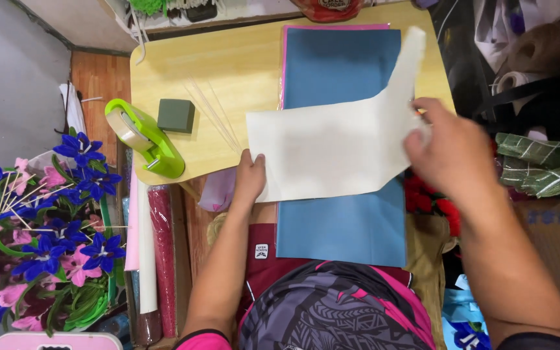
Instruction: The person unrolls a white paper roll on a table, smooths it out, and uses orange scissors to cut a rectangular piece. They then fold the cut paper and trim the edges to create a smaller, neat rectangle.
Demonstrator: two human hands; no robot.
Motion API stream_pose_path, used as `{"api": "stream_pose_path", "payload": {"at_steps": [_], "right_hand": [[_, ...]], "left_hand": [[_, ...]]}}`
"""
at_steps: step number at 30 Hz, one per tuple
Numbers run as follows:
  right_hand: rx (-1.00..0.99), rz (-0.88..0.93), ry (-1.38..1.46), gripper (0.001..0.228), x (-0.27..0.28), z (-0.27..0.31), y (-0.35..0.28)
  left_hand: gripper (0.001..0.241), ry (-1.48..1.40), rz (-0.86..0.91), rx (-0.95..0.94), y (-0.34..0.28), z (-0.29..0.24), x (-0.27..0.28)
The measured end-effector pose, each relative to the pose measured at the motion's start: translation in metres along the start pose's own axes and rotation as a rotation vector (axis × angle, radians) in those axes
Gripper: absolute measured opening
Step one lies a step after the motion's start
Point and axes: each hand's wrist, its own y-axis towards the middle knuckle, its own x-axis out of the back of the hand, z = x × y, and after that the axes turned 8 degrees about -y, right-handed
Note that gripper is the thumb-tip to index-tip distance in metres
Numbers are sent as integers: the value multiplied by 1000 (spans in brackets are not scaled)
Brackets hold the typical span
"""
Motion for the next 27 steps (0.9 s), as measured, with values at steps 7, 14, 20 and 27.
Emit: {"api": "stream_pose_path", "payload": {"at_steps": [7,14,20,27], "right_hand": [[363,-366,-219,42,-157,73,-9],[573,-297,51,21,-245,109,-32],[456,-613,318,6,-242,99,-11],[728,-616,346,5,-247,105,-26]], "left_hand": [[63,6,27,50,-38,-35,-7],[70,-78,41,88,-31,-26,0],[67,-34,59,72,-21,-13,0],[52,-67,41,4,-10,3,-3]]}}
